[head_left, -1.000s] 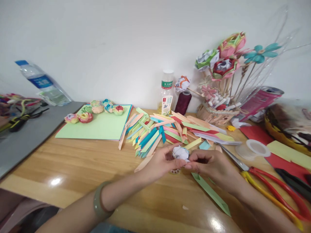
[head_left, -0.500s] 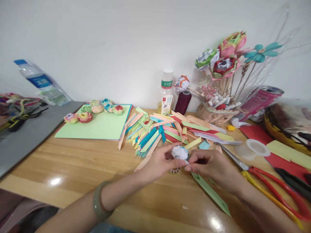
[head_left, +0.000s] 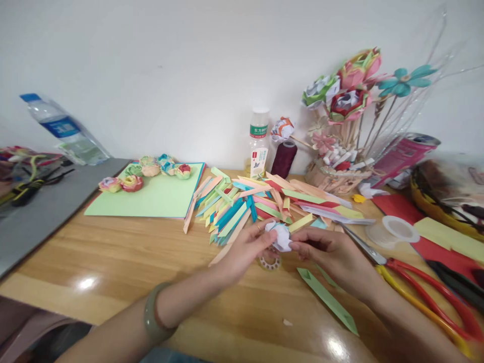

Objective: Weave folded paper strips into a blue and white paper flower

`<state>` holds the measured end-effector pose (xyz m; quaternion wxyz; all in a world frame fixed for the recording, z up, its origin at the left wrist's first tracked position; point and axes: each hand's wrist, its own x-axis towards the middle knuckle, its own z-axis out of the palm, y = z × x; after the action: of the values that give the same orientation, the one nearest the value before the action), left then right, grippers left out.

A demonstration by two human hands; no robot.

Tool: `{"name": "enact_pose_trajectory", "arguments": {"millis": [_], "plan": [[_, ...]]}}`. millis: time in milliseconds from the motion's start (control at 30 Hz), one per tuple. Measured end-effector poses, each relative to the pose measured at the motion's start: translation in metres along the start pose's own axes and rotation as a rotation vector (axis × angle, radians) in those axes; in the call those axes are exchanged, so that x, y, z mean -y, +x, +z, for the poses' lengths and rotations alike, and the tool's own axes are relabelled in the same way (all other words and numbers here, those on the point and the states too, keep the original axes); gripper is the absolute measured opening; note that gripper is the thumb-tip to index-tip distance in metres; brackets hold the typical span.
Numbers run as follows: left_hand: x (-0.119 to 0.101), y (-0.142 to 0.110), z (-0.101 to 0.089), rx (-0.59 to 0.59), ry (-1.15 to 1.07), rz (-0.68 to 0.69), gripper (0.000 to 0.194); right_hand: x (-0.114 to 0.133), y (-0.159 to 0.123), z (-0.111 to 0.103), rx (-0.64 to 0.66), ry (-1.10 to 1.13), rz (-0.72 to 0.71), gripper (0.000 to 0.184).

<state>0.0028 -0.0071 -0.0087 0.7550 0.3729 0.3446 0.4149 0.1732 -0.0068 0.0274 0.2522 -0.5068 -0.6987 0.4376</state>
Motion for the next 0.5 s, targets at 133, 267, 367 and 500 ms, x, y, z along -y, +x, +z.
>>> {"name": "enact_pose_trajectory", "arguments": {"millis": [133,267,367,500], "plan": [[0.0018,0.0004,-0.0014,-0.008,0.006,-0.021,0.049,-0.0027,0.0004,0.0005,0.024,-0.018,0.012,0.021],[0.0034,-0.0005,-0.0016,0.006,0.036,-0.039,0.053,-0.0052,0.0004,0.0028,0.014,-0.024,0.019,0.019],[0.0033,-0.0009,-0.0003,-0.016,0.001,-0.042,0.052,-0.005,0.0004,0.0036,0.006,-0.005,0.013,0.021],[0.0008,-0.0004,0.0014,-0.041,-0.066,-0.022,0.048,-0.0015,0.0011,0.0013,0.058,0.046,-0.024,0.023]]}}
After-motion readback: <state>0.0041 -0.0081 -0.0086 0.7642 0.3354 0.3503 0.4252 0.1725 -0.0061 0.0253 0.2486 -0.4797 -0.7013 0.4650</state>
